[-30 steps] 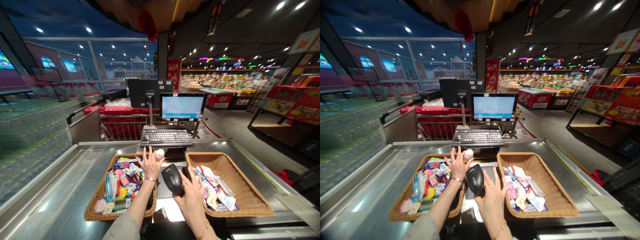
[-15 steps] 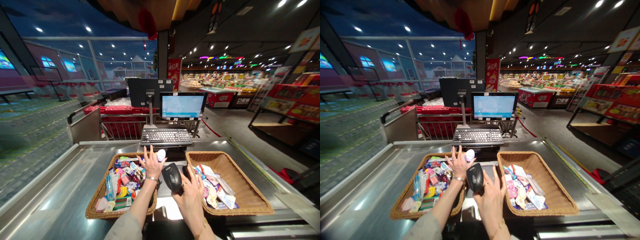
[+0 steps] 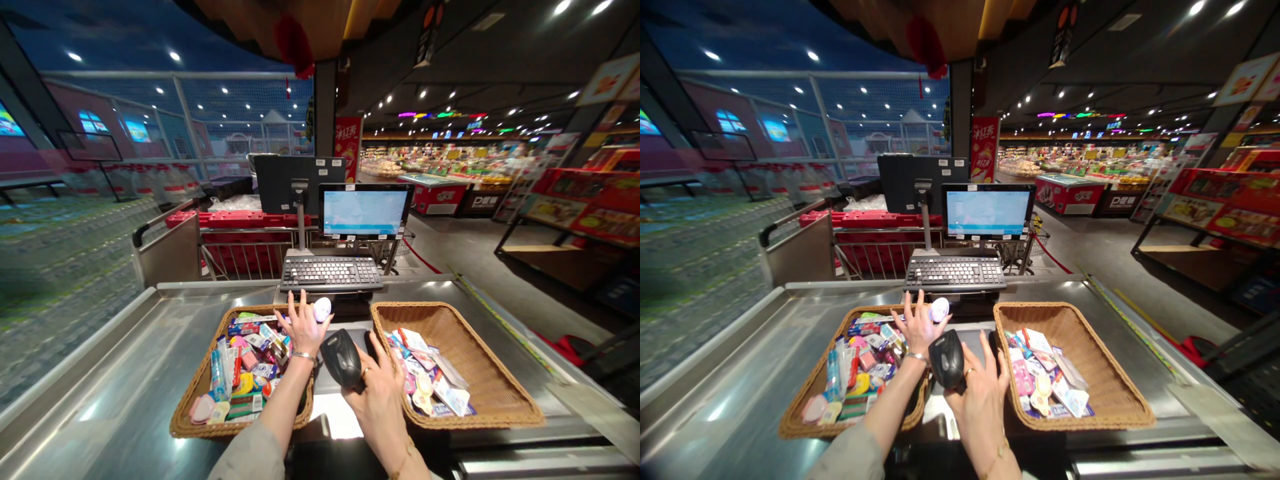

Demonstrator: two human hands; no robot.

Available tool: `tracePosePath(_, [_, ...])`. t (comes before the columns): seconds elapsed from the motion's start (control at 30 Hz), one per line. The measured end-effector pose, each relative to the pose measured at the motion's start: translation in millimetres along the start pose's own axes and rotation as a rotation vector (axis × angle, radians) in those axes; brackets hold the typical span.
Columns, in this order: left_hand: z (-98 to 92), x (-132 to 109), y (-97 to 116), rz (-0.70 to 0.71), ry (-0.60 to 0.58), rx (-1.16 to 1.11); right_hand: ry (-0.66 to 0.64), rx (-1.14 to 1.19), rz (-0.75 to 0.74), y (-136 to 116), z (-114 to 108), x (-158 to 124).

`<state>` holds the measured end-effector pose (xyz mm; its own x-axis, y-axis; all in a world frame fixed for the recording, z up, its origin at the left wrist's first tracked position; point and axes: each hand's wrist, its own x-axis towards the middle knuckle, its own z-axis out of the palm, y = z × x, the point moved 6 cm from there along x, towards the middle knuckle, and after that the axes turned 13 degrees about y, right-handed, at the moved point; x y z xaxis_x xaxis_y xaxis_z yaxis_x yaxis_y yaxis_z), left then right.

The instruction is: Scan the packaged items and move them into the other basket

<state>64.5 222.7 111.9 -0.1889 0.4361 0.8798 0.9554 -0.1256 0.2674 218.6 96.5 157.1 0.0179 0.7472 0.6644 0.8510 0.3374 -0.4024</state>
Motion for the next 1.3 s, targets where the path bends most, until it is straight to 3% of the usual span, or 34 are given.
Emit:
tracePosePath(0.4, [-2.5,1,-1,0.013,-0.001,0.003,0.012,-0.095,-0.001,0,-4,1])
tracePosePath(1.03, [-3.2,4,-3,-0.024,-0.021,-0.010,-0.008,-0.062,0.004,4,-2,2])
tracePosePath(1.3, [-8.1,3,-19,-0.050,-0.095,-0.065,-0.030,-0.076,0.050,8,0,2])
